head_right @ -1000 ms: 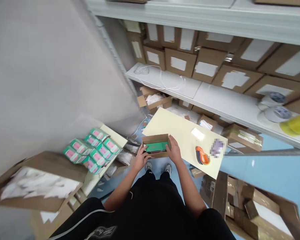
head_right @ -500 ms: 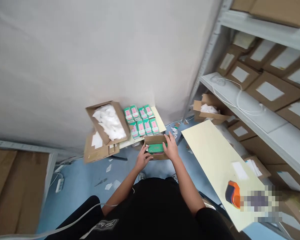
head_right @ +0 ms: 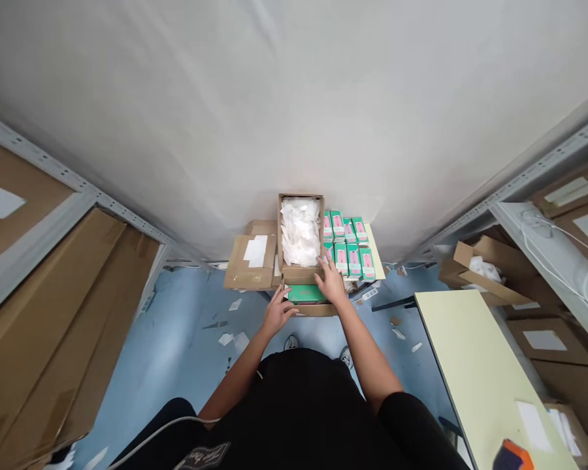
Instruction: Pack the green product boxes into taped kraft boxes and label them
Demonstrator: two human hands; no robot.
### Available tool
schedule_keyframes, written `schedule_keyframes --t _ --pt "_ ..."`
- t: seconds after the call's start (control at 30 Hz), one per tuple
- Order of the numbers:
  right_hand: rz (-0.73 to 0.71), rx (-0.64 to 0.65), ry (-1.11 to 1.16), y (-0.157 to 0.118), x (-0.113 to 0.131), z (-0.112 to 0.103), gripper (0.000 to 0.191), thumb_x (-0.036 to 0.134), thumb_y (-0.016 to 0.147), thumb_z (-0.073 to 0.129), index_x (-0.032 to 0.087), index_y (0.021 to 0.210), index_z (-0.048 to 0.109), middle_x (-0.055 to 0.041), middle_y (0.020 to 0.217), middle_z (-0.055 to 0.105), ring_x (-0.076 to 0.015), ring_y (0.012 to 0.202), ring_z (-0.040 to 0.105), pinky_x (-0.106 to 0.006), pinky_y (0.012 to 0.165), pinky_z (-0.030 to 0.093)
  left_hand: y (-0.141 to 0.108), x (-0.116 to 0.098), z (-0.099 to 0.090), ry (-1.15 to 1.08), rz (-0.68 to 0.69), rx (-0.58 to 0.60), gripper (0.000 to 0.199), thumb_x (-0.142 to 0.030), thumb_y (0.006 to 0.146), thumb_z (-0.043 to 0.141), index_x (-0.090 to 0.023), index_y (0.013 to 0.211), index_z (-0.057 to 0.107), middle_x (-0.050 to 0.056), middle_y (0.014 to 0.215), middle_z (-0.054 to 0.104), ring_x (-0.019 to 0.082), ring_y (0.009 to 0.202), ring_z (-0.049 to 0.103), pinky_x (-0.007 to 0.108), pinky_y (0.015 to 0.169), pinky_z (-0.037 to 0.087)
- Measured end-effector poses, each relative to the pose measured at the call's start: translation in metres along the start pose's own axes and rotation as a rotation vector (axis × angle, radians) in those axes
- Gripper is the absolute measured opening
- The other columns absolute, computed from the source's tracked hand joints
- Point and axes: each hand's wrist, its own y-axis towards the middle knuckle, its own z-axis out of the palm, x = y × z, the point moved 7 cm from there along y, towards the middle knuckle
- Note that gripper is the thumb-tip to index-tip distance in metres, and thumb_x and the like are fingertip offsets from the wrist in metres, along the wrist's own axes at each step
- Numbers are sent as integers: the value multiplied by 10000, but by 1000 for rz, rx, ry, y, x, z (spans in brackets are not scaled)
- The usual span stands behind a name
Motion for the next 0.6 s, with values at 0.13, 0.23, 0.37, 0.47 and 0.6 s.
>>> schedule_keyframes --t 0.13,0.23,0.37,0.47,0.6 --pt "146 74 -154 77 11 32 763 283 951 622 234 1657 338 -147 1721 306 -325 1392 574 -430 1101 534 -2 19 -23 -11 -17 -13 119 -292 901 769 -222 805 776 72 1545 574 361 1579 332 544 1214 455" --pt "238 147 -256 122 13 50 684 247 954 631 211 1609 439 -179 1661 412 -315 1310 634 -389 1068 525 -2 27 -29 -15 -37 -27 123 -289 895 782 -219 795 771 72 1539 582 353 1574 346 536 1219 451" --pt "331 232 -293 146 9 64 408 121 958 542 157 1320 726 -181 1242 757 -262 1137 721 -300 966 519 -3 36 -30 -15 -69 -29 140 -271 898 777 -213 772 760 73 1535 589 340 1577 346 517 1225 449" --pt "321 115 -220 145 9 53 381 109 939 515 141 1213 778 -167 1101 804 -254 1034 750 -303 919 535 -3 39 -32 -22 -70 -24 139 -269 891 784 -214 766 761 80 1528 595 345 1574 351 525 1211 464" --pt "132 -157 -3 116 22 14 353 212 944 489 161 1093 805 -127 1066 820 -275 967 767 -385 910 590 2 38 -38 -48 -52 -36 113 -260 888 782 -220 783 771 82 1520 596 357 1567 359 552 1208 465"
